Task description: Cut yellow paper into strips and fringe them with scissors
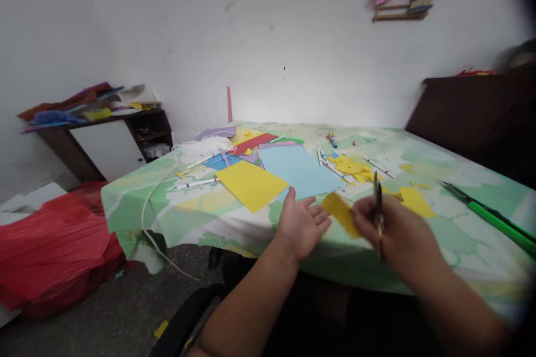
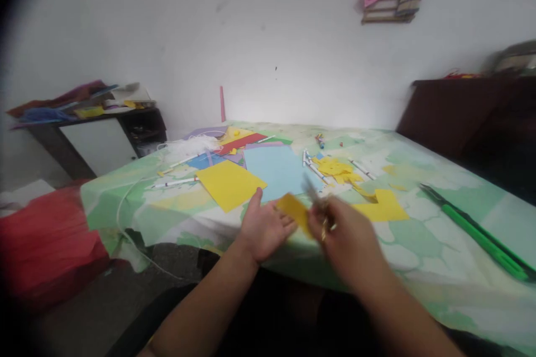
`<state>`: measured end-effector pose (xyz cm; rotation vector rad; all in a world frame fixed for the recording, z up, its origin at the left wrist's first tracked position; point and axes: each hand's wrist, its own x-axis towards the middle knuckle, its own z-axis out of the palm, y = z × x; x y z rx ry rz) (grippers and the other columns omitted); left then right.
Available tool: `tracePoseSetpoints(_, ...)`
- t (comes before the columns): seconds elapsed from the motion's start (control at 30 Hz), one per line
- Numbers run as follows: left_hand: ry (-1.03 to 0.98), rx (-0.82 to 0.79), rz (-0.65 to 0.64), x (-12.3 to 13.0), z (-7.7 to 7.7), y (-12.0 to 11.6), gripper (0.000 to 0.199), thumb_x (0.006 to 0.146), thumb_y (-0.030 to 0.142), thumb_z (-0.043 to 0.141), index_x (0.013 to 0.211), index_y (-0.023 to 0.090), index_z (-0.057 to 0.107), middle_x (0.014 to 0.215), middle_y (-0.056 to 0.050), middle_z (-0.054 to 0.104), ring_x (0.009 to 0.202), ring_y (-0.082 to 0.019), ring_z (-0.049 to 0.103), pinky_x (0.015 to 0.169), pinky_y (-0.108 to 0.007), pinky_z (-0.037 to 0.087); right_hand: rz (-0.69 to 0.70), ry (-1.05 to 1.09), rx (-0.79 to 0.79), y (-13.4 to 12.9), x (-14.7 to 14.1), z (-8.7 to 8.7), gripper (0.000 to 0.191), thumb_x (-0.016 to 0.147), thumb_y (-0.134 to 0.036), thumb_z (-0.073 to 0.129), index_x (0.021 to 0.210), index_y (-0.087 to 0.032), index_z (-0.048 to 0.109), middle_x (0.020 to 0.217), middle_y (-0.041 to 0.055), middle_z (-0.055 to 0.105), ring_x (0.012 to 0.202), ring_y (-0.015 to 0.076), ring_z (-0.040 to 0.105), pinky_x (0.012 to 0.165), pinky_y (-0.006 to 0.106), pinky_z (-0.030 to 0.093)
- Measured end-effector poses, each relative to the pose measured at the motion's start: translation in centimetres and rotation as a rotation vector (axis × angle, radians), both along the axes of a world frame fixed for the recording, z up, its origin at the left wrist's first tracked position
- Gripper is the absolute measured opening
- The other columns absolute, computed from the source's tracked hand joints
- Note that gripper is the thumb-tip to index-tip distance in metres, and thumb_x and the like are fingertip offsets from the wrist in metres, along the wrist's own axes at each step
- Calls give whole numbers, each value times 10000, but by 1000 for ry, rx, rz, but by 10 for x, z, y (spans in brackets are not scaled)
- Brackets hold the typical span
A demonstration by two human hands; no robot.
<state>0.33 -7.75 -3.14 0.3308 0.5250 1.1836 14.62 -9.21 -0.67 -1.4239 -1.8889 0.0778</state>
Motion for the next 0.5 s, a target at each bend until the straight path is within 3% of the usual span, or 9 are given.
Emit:
tracePoseSetpoints(0.07,131,96,115,-10,2,1,444,713,496,426,961,132,475,961,-146,566,906,-216,547,827,-328,374,-203,-65,15,45,29,12,172,639,-368,526,596,-207,486,495,-17,479,450,116,411,446,247,261)
tracePoseSetpoints(0.13,349,215,214,-16,3,1,327,698,397,506,908,147,516,916,-112,589,907,-198,539,853,-319,352,-301,-144,0,91,54,21,171,640,-343,521,568,-202,457,483,-25,426,462,107,389,463,256,232)
tracePoseSetpoints(0.27,861,451,162,-13,11,2,258,661,350,559,860,186,580,911,-84,602,909,-230,512,844,-358,340,-331,-148,-21,162,79,24,185,653,-318,499,538,-199,416,504,-25,378,527,120,430,494,266,222)
tracePoseSetpoints(0.37,1102,708,100,-3,18,2,236,656,340,552,844,208,609,954,-86,586,956,-272,473,892,-390,287,-323,-149,-64,192,79,17,235,661,-340,489,494,-208,387,488,-26,350,556,140,462,508,279,229)
tracePoseSetpoints(0.5,1161,941,15,16,23,13,190,599,287,598,765,196,614,872,-120,575,981,-342,437,937,-446,202,-335,-150,-83,208,82,7,286,709,-365,442,475,-223,360,477,-13,336,562,174,477,511,290,244)
